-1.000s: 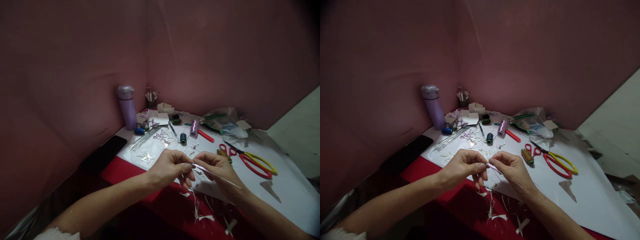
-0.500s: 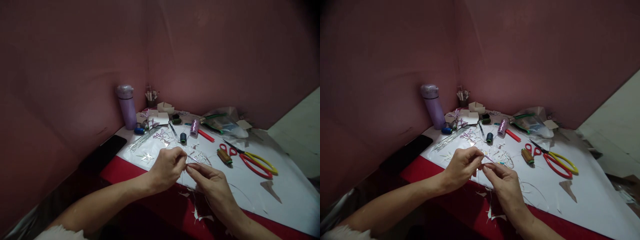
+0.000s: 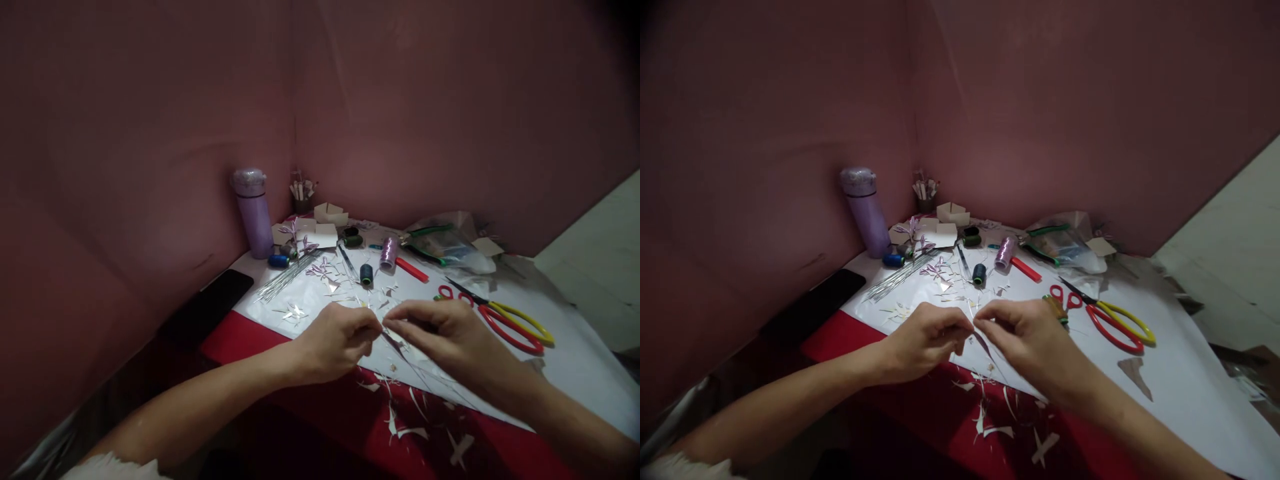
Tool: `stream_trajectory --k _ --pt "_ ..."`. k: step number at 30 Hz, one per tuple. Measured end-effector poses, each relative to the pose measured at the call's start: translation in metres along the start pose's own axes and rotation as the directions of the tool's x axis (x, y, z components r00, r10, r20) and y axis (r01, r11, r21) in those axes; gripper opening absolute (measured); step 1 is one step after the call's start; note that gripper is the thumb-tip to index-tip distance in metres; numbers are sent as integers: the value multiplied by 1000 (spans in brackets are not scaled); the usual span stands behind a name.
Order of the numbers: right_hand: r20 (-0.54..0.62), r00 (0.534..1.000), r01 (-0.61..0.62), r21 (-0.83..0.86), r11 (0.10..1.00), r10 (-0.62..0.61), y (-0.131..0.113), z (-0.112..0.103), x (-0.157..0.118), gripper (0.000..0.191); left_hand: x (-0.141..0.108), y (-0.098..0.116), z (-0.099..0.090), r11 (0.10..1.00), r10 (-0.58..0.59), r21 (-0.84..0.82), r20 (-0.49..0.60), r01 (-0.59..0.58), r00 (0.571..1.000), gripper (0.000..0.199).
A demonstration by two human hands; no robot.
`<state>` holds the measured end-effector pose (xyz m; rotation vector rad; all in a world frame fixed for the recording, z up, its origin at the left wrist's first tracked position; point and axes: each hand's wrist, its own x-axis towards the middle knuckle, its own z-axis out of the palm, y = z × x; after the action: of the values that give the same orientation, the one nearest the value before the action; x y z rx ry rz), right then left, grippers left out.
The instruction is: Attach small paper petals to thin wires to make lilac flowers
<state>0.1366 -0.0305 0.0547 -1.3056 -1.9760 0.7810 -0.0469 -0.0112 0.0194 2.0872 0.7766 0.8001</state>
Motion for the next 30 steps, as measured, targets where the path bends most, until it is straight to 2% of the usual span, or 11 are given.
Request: stream_trajectory --k 3,6,9,12,16,18,21,23,26,28,30 --pt "52 987 -159 262 952 151 11 -4 7 22 -1 10 -3 881 -134 -449 56 145 989 11" --pt "64 965 -247 537 807 253 24 11 5 22 -1 17 -1 763 -230 -611 46 209 972 16" --pt "22 954 -233 680 695 298 32 31 -2 25 -1 15 3 742 -269 -641 -17 196 963 16" --pt "-83 955 -157 676 720 286 35 42 -7 23 -1 10 8 804 -280 -569 -105 173 954 16" --pt "-202 944 -63 665 744 261 37 47 -8 18 -1 5 14 938 -191 -330 -246 104 950 17" --pt "-240 932 -41 674 737 271 37 48 -8 17 0 3 18 962 -153 -263 -282 78 947 17" --pt "-264 916 -33 703 711 303 36 51 -9 17 2 4 22 961 -154 -269 -305 71 940 16" --pt "-273 905 -33 720 693 327 35 52 -10 17 5 7 23 924 -211 -370 -278 98 937 17" --pt "-264 902 -41 736 676 342 34 51 -10 17 10 14 21 765 -333 -617 -134 185 933 19" --pt "-253 914 -34 733 679 318 37 47 -8 16 13 17 17 675 -353 -705 -49 217 934 20" --pt "-257 933 -6 689 725 252 39 40 -4 12 13 18 15 649 -334 -725 1 230 943 19"
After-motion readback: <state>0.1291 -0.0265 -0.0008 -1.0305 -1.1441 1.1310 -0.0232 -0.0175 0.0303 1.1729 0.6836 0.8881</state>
